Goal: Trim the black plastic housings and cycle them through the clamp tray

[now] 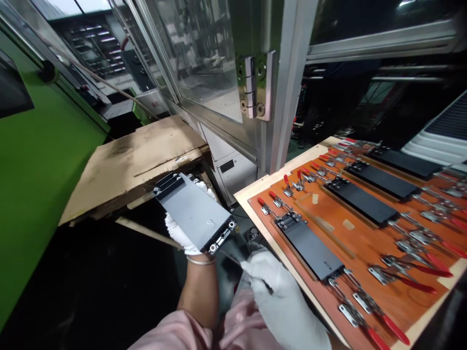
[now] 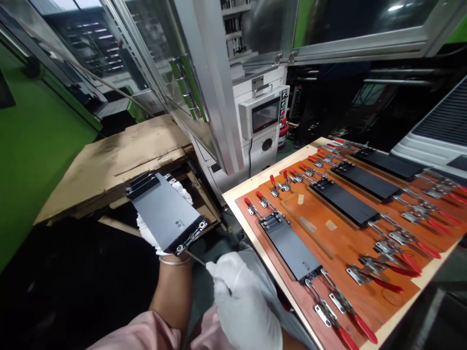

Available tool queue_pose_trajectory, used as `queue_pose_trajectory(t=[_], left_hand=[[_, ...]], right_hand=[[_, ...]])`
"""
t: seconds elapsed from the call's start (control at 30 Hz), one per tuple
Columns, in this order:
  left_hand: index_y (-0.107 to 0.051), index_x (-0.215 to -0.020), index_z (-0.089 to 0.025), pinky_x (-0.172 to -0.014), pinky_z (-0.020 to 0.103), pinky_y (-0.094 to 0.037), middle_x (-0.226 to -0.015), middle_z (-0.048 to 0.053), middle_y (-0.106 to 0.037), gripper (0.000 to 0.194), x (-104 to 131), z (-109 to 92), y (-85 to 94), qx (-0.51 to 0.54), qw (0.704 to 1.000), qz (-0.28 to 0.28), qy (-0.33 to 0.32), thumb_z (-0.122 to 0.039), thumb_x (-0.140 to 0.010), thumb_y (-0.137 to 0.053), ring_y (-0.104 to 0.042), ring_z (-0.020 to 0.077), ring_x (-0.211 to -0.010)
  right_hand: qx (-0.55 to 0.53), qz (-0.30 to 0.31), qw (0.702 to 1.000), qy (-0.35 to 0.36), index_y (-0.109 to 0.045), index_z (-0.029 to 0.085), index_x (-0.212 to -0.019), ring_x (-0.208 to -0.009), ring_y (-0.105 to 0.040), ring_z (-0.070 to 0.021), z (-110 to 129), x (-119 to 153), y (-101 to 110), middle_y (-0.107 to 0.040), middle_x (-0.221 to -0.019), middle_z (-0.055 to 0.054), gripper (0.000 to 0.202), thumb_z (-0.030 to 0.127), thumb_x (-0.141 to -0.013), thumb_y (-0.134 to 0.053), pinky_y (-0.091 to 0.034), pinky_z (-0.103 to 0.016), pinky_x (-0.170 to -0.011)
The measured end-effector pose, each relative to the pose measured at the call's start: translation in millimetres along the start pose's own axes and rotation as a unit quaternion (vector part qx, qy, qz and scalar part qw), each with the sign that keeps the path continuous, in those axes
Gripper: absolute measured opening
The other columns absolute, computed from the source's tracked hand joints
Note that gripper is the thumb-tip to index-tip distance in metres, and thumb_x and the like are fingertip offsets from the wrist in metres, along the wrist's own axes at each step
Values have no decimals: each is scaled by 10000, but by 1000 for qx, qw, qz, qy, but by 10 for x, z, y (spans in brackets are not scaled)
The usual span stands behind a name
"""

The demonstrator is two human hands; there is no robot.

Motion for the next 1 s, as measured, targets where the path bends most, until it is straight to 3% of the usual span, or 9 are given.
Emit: queue_pose_trajectory(t=[0.17,0.27,0.33,0.4,0.5,0.67,0.83,1.0], left_hand=[[-639,-1230,-180,-1061,460,-419,-1191,112,-709,570,10,93,2,7,998,7,55,-540,-797,-546,-563,314,-1234],[-664,-1170,-164,-1055,480,-429,-1085,102,-744,498,39,157,-26,10,996,-65,60,-493,-857,-459,-625,295,-1153],[-685,-1106,-152,-1052,484,-436,-1001,91,-762,455,67,202,-38,18,990,-129,51,-430,-897,-392,-661,279,-1097],[-701,-1062,-148,-1036,472,-457,-946,88,-770,439,89,243,-54,22,985,-166,40,-379,-910,-359,-677,271,-1071],[-716,-1028,-148,-991,459,-498,-923,99,-773,437,93,303,-66,19,984,-171,42,-383,-895,-373,-687,285,-1052],[-715,-1016,-136,-945,455,-527,-938,108,-770,414,93,352,-22,11,984,-170,53,-392,-868,-425,-706,288,-991],[-713,-1037,-138,-981,400,-504,-998,110,-767,403,122,336,7,-5,981,-192,11,-392,-872,-447,-690,269,-1039],[-728,-912,-153,-939,404,-526,-875,87,-769,401,121,361,33,11,976,-217,18,-444,-853,-458,-714,257,-931]], right_hand=[[2,-58,995,86,-652,212,-923,-785,-641,-120,47,-20,-2,-630,-861,-25,265,67,-911,-431,-540,-206,-749],[-5,-157,983,97,-657,203,-970,-840,-662,-130,-7,-40,-31,-653,-905,-46,255,38,-901,-474,-554,-209,-781],[-9,-190,976,102,-663,192,-968,-829,-666,-140,-17,-40,-96,-651,-910,-65,269,25,-891,-467,-564,-219,-753],[1,-157,977,141,-685,192,-942,-748,-656,-146,52,-39,-225,-638,-860,-64,282,37,-871,-460,-566,-233,-680],[15,-85,976,198,-710,193,-935,-666,-635,-146,159,-25,-367,-629,-806,-56,289,63,-843,-468,-552,-242,-614],[-10,-222,964,145,-689,202,-971,-758,-646,-144,77,-63,-137,-628,-875,-64,315,7,-853,-472,-557,-236,-684],[-24,-132,974,184,-693,200,-932,-705,-632,-142,136,-92,-329,-623,-813,-50,300,20,-834,-474,-542,-235,-649],[-131,-209,967,65,-644,197,-935,-819,-661,-148,-124,-113,-302,-646,-883,-55,170,90,-893,-518,-557,-255,-740]])
Point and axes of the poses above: each hand's wrist, its own x-axis away from the middle knuckle, its own y-axis out of the back of the hand, z = x × y, the point moved 7 cm from there along -x, towards the middle knuckle
